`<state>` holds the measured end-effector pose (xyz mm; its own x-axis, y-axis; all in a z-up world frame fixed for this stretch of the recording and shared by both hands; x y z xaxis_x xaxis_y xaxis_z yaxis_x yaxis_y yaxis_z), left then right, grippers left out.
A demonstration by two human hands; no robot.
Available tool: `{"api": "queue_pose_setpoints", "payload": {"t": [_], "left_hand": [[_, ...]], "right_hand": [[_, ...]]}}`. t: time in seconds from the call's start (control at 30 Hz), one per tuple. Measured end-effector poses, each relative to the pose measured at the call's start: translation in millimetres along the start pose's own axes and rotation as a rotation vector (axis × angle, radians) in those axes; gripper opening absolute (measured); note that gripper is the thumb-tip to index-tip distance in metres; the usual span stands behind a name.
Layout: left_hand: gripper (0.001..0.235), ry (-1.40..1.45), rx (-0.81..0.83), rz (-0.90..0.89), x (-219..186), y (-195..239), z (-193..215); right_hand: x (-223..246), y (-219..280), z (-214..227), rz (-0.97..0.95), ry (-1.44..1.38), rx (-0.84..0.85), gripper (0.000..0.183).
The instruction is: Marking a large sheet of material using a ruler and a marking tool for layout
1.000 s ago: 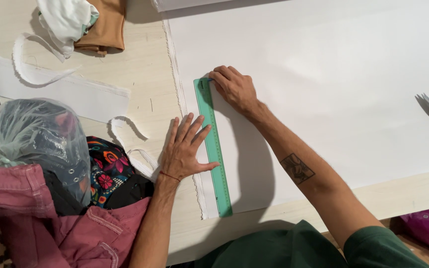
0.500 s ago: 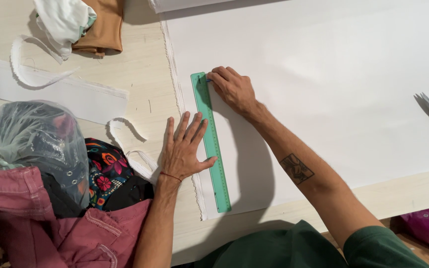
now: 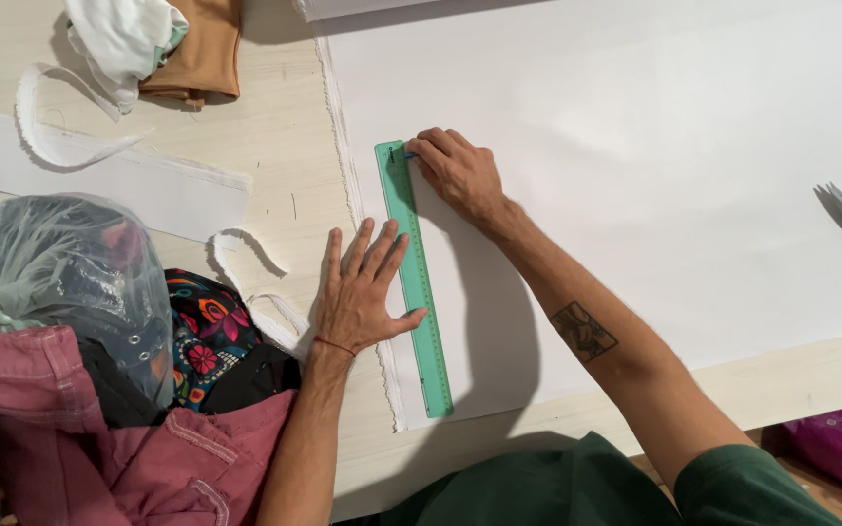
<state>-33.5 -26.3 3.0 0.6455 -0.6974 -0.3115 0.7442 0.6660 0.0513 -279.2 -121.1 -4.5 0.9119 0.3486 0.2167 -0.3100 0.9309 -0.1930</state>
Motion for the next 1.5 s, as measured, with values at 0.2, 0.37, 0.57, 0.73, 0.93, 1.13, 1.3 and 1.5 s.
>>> {"api": "queue_pose_setpoints", "payload": {"t": [0.2,0.37,0.57,0.73,0.93,1.13,1.3,1.5], "left_hand": [[0.117,0.003,-0.008,-0.009,0.4,-0.3,-0.5],[0.117,-0.004,-0.007,-0.006,0.0,0.2,-0.8],[0.119,0.009,-0.009,-0.006,0.7,-0.6,-0.2],[0.12,0.013,-0.019,-0.004,0.3,2.3,-2.8],[0.119,0.018,-0.029,-0.004,1.7,-0.2,-1.9],[0.118,0.04,-0.091,-0.027,2.5,0.1,2.8],[0.117,0.023,-0.139,-0.025,2.8,1.4,2.3],[0.115,0.041,-0.15,-0.029,2.7,2.0,6.8]], "right_hand": [[-2.9,0.8,-5.0,0.01,0.023,-0.023,0.014],[-0.4,0.6,-3.5,0.021,0.011,-0.017,0.014],[-7.4,0.6,-5.7,0.013,-0.026,0.035,0.016],[-30.7,-7.4,-22.4,-0.033,-0.157,0.056,0.017],[-9.2,-18.1,1.7,-0.014,-0.048,0.127,0.014],[-7.2,-22.3,6.6,-0.009,0.011,0.112,0.013],[-5.2,-24.4,3.4,0.026,0.036,0.107,0.012],[-2.8,-24.3,-1.8,0.052,0.039,0.132,0.014]]}}
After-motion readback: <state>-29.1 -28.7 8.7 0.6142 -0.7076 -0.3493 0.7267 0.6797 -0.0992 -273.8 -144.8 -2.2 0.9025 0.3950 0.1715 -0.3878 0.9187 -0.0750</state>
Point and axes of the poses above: each hand's wrist, its own y-axis away from the middle knuckle, its own z-axis out of the back of the hand, x = y × z, the point moved 4 cm from there along -y, towards the middle knuckle, and after that the axes turned 12 degrees about x, right-handed, at the moved point
